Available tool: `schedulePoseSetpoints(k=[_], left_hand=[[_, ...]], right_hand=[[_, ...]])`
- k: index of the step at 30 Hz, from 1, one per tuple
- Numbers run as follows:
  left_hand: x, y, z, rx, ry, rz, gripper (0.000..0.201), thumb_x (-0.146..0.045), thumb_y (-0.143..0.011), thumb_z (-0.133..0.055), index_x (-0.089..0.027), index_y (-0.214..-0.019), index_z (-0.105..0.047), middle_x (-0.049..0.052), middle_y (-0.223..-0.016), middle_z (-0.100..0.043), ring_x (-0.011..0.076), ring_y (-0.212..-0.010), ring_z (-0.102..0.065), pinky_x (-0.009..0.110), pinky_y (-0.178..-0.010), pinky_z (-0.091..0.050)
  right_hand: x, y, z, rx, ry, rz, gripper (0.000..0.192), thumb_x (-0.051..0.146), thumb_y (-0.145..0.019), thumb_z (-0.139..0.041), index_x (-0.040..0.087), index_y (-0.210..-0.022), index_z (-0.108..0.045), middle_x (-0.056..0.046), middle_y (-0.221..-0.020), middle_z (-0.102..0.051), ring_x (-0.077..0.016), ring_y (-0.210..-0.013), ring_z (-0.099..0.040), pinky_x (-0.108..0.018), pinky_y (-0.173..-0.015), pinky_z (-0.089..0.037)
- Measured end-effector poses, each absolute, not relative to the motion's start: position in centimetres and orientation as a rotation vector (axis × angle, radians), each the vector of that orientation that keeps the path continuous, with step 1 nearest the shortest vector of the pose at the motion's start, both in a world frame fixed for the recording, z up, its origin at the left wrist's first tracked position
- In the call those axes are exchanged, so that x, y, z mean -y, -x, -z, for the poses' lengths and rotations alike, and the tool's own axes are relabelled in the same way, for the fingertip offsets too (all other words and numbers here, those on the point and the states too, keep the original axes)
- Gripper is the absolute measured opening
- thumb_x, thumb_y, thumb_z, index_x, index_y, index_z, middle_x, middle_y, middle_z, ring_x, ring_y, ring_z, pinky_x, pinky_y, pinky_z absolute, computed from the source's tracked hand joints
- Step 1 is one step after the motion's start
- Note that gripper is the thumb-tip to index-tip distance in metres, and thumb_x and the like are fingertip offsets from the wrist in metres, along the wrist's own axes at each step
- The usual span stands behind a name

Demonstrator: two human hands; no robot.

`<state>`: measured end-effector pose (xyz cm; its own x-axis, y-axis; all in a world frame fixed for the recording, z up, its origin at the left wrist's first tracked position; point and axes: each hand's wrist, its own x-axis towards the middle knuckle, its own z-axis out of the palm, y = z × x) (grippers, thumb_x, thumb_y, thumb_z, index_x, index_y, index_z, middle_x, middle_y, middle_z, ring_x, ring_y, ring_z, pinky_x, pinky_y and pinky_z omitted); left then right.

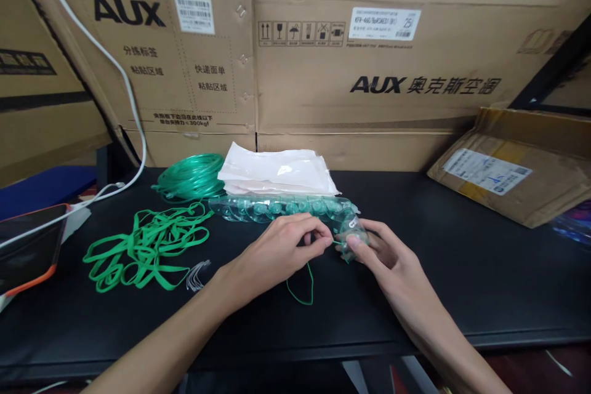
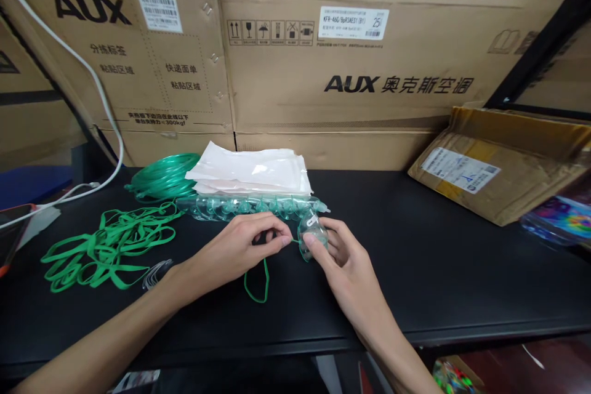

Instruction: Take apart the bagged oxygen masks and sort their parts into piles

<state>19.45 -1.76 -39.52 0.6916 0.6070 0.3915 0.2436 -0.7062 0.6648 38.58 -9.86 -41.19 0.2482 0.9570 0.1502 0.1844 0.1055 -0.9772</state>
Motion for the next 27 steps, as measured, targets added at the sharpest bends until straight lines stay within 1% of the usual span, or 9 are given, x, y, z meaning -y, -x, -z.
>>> schedulePoseSetpoints(k=[4,8,11,14,18,20,23,25,27], left_hand=[[1.77,-19.49,39.55,-0.666,-2.323,-0.796,0.015,-0.023,-0.100,-0.059,-0.021,-0.095,-0.073,-0.001,-0.090,-0.067,0.0133,-0.077,-0.056,0.026,-0.075,-0.047],[1.79,-19.55,39.54,-0.645,-2.306,-0.788,0.014,-0.023,-0.099,-0.061,-0.021,-0.095,-0.074,-0.001,-0.088,-0.068,0.0127,-0.076,-0.056,0.024,-0.074,-0.046],[1.71,-19.48,39.52,-0.649,-2.265,-0.788,0.013,-0.027,-0.099,-0.064,-0.022,-0.098,-0.075,-0.002,-0.089,-0.071,0.0125,-0.074,-0.056,0.024,-0.072,-0.046],[1.54,-19.36,39.53,-0.701,-2.169,-0.739,0.014,-0.032,-0.097,-0.066,-0.024,-0.099,-0.078,-0.002,-0.089,-0.074,0.0142,-0.075,-0.059,0.025,-0.070,-0.046],[1.32,-19.32,39.58,-0.634,-2.006,-0.646,0.022,-0.035,-0.099,-0.062,-0.022,-0.095,-0.078,0.000,-0.094,-0.078,0.0181,-0.089,-0.067,0.029,-0.082,-0.048],[1.29,-19.36,39.60,-0.585,-1.941,-0.617,0.027,-0.038,-0.100,-0.059,-0.020,-0.093,-0.077,0.001,-0.094,-0.078,0.0185,-0.092,-0.069,0.029,-0.086,-0.049],[1.29,-19.44,39.64,-0.587,-1.899,-0.600,0.031,-0.042,-0.101,-0.057,-0.019,-0.093,-0.076,0.002,-0.093,-0.078,0.0183,-0.092,-0.069,0.028,-0.086,-0.048],[1.27,-19.46,39.67,-0.611,-1.905,-0.597,0.033,-0.044,-0.101,-0.057,-0.018,-0.093,-0.076,0.002,-0.093,-0.077,0.0182,-0.090,-0.068,0.028,-0.084,-0.048],[1.25,-19.46,39.70,-0.624,-1.910,-0.590,0.035,-0.045,-0.101,-0.056,-0.018,-0.092,-0.076,0.002,-0.093,-0.077,0.0184,-0.090,-0.067,0.029,-0.083,-0.047]], right_hand=[[9.89,-38.63,41.42,1.198,1.352,-0.797,0.047,0.056,-0.082,-0.078,0.026,-0.114,-0.063,-0.006,-0.102,-0.076,-0.0268,-0.098,-0.071,-0.039,-0.089,-0.056],[9.70,-38.68,41.66,1.206,1.329,-0.791,0.045,0.054,-0.081,-0.080,0.026,-0.112,-0.064,-0.005,-0.099,-0.076,-0.0255,-0.096,-0.071,-0.037,-0.086,-0.057],[9.55,-38.83,41.75,1.212,1.309,-0.787,0.045,0.053,-0.081,-0.081,0.026,-0.112,-0.065,-0.006,-0.101,-0.076,-0.0252,-0.096,-0.072,-0.037,-0.086,-0.058],[9.50,-38.98,41.65,1.231,1.310,-0.780,0.049,0.057,-0.079,-0.080,0.025,-0.112,-0.067,-0.007,-0.102,-0.078,-0.0269,-0.095,-0.072,-0.039,-0.085,-0.060],[9.56,-39.03,41.37,1.280,1.382,-0.790,0.053,0.061,-0.078,-0.079,0.023,-0.115,-0.072,-0.008,-0.099,-0.078,-0.0299,-0.093,-0.073,-0.044,-0.084,-0.061],[9.61,-39.01,41.34,1.301,1.415,-0.803,0.055,0.061,-0.079,-0.078,0.023,-0.118,-0.073,-0.009,-0.098,-0.078,-0.0315,-0.093,-0.073,-0.047,-0.085,-0.061],[9.75,-38.92,41.42,1.293,1.383,-0.790,0.057,0.057,-0.080,-0.078,0.026,-0.127,-0.070,-0.009,-0.108,-0.076,-0.0310,-0.097,-0.072,-0.047,-0.086,-0.061],[9.94,-38.85,41.46,1.288,1.328,-0.685,0.049,0.049,-0.083,-0.078,0.029,-0.127,-0.068,-0.008,-0.119,-0.072,-0.0292,-0.106,-0.069,-0.043,-0.088,-0.060],[10.15,-38.78,41.46,1.347,1.272,-0.547,0.032,0.042,-0.086,-0.077,0.030,-0.116,-0.072,-0.007,-0.126,-0.067,-0.0278,-0.114,-0.065,-0.041,-0.091,-0.058]])
